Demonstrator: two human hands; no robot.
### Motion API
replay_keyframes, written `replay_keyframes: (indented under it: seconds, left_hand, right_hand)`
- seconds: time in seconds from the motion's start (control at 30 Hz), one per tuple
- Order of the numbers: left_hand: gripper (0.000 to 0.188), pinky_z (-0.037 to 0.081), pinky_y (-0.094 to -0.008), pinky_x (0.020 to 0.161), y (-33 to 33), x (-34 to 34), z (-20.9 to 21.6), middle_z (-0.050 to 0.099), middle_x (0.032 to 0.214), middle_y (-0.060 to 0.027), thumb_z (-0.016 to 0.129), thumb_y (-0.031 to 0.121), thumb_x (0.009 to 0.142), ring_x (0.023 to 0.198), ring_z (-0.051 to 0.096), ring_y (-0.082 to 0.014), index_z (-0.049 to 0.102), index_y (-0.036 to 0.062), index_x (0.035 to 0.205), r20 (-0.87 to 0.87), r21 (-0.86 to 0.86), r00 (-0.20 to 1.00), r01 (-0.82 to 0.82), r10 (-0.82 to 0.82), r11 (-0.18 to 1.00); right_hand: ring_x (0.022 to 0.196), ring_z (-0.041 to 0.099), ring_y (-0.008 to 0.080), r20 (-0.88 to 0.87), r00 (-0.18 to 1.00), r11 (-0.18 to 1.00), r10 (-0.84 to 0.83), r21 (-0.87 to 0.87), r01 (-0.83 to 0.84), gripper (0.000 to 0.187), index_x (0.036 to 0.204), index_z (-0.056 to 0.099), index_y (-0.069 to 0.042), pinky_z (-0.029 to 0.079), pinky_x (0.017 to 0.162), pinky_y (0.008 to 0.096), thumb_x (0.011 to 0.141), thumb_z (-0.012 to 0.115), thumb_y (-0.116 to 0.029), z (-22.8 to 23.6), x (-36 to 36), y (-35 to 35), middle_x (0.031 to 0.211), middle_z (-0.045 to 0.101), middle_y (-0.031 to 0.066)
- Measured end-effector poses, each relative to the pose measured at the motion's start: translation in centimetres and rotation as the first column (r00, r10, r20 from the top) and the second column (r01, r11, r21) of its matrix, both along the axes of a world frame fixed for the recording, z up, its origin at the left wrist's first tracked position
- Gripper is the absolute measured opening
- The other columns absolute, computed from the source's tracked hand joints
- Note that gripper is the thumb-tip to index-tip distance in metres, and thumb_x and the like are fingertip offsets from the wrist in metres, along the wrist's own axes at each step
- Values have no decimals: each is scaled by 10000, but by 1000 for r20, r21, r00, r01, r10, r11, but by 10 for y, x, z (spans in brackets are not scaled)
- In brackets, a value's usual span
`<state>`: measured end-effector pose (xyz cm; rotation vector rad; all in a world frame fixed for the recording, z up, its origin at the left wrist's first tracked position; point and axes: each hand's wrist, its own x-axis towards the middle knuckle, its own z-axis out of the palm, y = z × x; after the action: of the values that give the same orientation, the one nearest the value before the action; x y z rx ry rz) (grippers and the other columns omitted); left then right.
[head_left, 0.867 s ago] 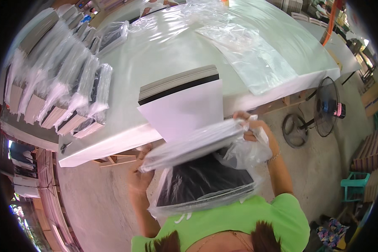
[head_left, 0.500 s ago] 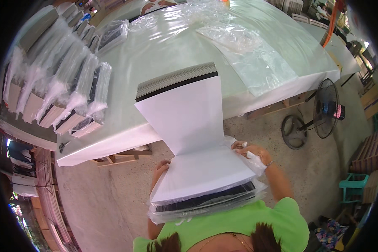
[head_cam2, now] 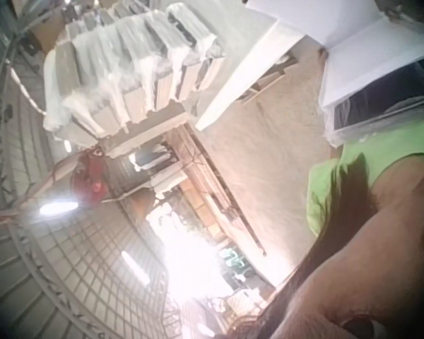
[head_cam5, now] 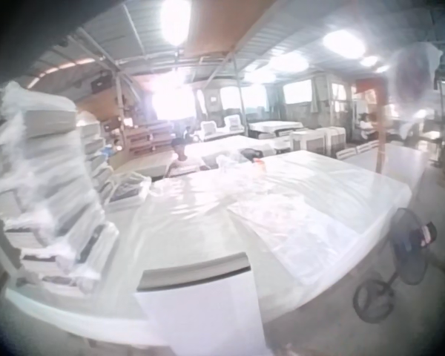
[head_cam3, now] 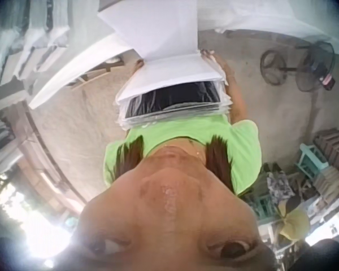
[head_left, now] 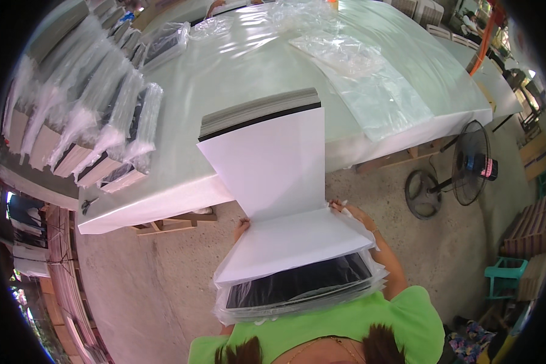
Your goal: The person wraps individual dark flat rectangular items in clear plastic bags, pulling each bag over the item and then folding or smoothing it before placing the wrapped item on a stack.
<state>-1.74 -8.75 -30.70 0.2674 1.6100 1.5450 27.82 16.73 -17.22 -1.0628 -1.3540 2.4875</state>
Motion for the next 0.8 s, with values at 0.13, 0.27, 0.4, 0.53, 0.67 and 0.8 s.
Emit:
replay_keyframes:
  seconds: [0.13,0.27,0.4,0.53,0.67,0.8]
  left_hand:
    - [271,450,-282,690,-4,3,16,562,826,-81,544,244,841,779,543,-157,547,39,1018,-196,-148,977,55,-84,988]
    - [303,451,-288,716,19,-8,82,570,857,-95,550,283,857,806,544,-166,548,37,1034,-437,-449,740,312,-510,837]
    - [374,429,-302,814,46,-14,189,554,1013,-110,538,353,883,927,521,-183,538,48,1099,-343,-460,442,691,-829,558]
    - [338,415,-307,838,108,26,271,538,1053,-89,529,318,895,956,506,-182,528,72,1125,-458,-308,192,882,-868,357]
    - [325,392,-316,893,162,73,296,530,1063,-87,498,274,915,984,496,-183,498,31,1132,-494,-191,-48,980,-868,54]
    - [341,380,-339,912,185,119,298,520,1074,-121,418,290,943,1023,488,-227,494,15,1130,-561,63,24,998,-828,-14]
  right_hand:
    - [858,556,139,-26,999,988,-40,150,43,379,1143,487,18,470,732,249,894,547,-261,-48,2,5,965,575,58]
    - [762,561,136,224,901,762,-371,628,157,372,1086,518,33,454,694,272,866,590,-258,-111,4,54,806,592,67]
    - [673,526,158,-112,854,301,-507,906,297,363,1121,522,-34,446,685,302,825,630,-214,9,-27,77,864,608,123]
    - [831,600,261,-174,893,338,-415,881,329,487,1204,488,-52,456,747,362,780,673,-201,92,-56,80,1144,566,144]
    - [956,599,313,-105,949,86,-298,987,136,527,1237,484,-62,461,778,373,764,679,-189,60,-69,103,1205,542,149]
    - [947,602,300,97,888,259,-449,966,25,472,1189,530,-60,465,792,348,754,671,-174,76,-88,91,1102,598,152]
